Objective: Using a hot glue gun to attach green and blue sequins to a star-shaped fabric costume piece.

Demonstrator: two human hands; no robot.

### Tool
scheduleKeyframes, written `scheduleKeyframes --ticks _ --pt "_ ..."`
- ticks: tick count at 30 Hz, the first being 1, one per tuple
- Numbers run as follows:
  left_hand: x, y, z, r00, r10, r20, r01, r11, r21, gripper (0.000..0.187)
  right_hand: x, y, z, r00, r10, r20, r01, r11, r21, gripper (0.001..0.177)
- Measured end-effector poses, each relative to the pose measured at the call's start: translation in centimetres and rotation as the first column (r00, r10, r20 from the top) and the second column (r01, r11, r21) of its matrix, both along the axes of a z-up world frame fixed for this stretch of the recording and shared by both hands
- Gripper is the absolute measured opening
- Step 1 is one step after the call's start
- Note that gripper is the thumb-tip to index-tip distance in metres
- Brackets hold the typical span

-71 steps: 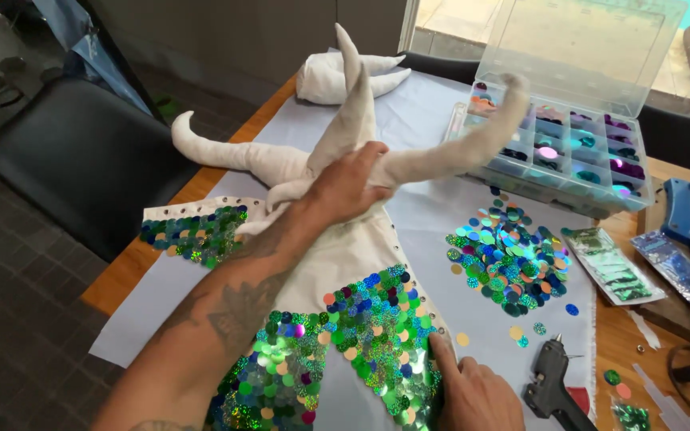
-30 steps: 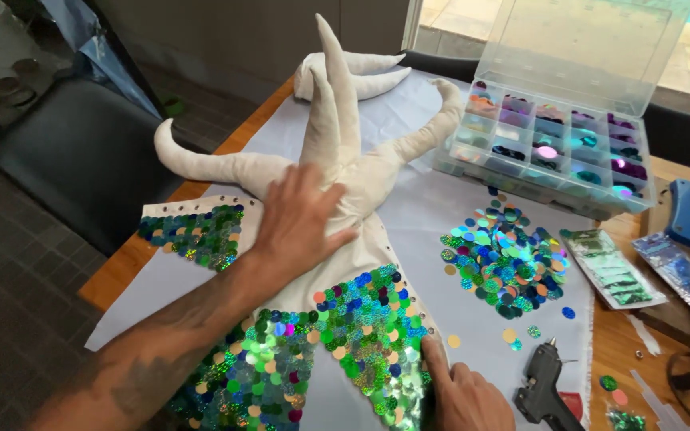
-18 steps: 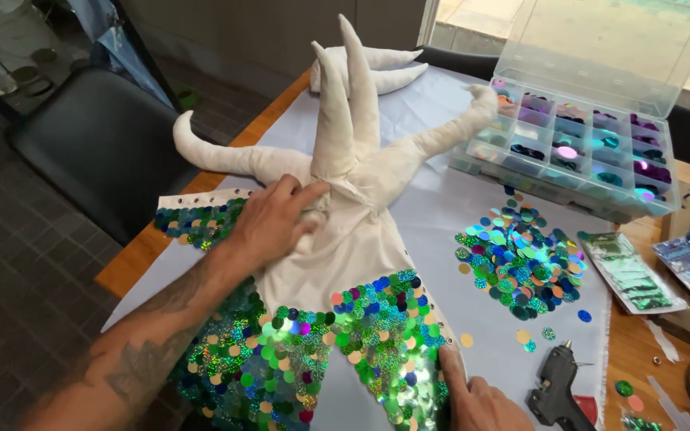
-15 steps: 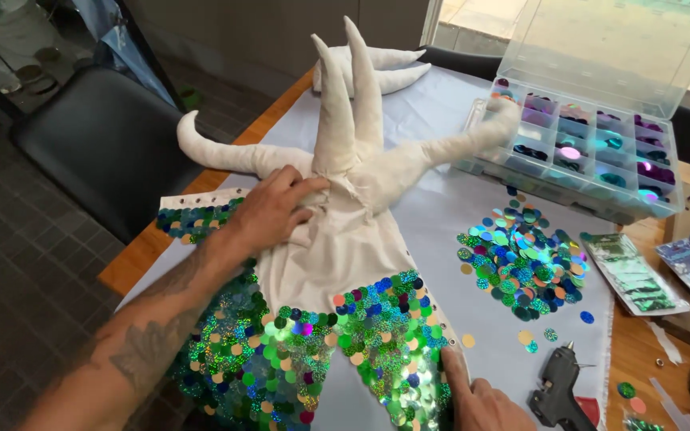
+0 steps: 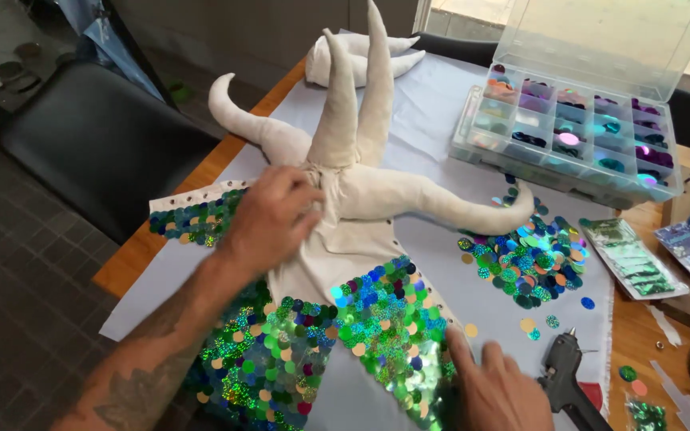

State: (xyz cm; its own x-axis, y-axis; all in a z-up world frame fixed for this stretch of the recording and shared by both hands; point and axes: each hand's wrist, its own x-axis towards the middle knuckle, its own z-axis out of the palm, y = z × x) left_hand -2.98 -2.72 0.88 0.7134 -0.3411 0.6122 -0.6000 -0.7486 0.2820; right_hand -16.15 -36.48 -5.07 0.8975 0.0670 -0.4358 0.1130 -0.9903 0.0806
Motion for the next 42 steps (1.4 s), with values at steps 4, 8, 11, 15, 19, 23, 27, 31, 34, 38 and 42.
scheduleKeyframes --ticks 4,8,11,15,19,23,27,31,34,38,42 --pt "-0.9 -2.1 -0.6 0.994 -0.071 -0.085 0.072 0.997 0.009 0.021 2.8 4.3 4.5 0.853 0.133 0.505 -0.337 0.879 0.338 0.053" --pt "-1.9 -2.5 -1.7 0.993 -0.055 -0.107 0.067 0.992 0.108 0.016 8.1 7.0 3.4 0.713 0.221 0.665 -0.609 0.664 0.433 0.040" --pt "-2.8 -1.8 -2.3 0.991 0.002 -0.136 0.026 0.979 0.203 0.018 10.4 8.1 0.8 0.654 0.336 0.678 -0.718 0.557 0.417 0.035" --pt "-3.9 -0.2 -3.7 0.991 0.032 -0.130 -0.011 0.988 0.157 0.035 10.1 8.3 -0.5 0.723 0.386 0.573 -0.671 0.590 0.449 0.063" --pt "-4.7 2.1 -4.8 0.961 0.186 -0.203 -0.201 0.978 -0.054 0.036 10.0 8.2 -0.8 0.731 0.383 0.565 -0.656 0.624 0.425 0.071" --pt "-5.0 3.1 -5.3 0.855 0.343 -0.388 -0.380 0.925 -0.021 0.037 10.3 8.1 -0.7 0.721 0.413 0.556 -0.666 0.635 0.391 0.073" --pt "-5.0 3.4 -6.2 0.806 0.383 -0.452 -0.402 0.914 0.058 0.030 10.5 8.0 -1.1 0.706 0.419 0.571 -0.672 0.652 0.352 0.077" --pt "-5.5 3.6 -6.4 0.820 0.425 -0.384 -0.420 0.902 0.101 0.023 10.6 7.7 -1.2 0.693 0.420 0.587 -0.676 0.662 0.324 0.077" --pt "-6.5 3.8 -6.6 0.835 0.446 -0.322 -0.422 0.895 0.144 0.023 10.8 7.4 -0.7 0.684 0.440 0.581 -0.691 0.646 0.324 0.077" --pt "-6.6 3.5 -6.3 0.839 0.447 -0.311 -0.430 0.894 0.125 0.023 10.7 7.1 -0.5 0.679 0.466 0.568 -0.701 0.641 0.312 0.078" --pt "-6.8 3.7 -5.8 0.854 0.426 -0.298 -0.436 0.899 0.036 0.025 9.1 8.2 0.0 0.670 0.427 0.607 -0.692 0.655 0.303 0.071"
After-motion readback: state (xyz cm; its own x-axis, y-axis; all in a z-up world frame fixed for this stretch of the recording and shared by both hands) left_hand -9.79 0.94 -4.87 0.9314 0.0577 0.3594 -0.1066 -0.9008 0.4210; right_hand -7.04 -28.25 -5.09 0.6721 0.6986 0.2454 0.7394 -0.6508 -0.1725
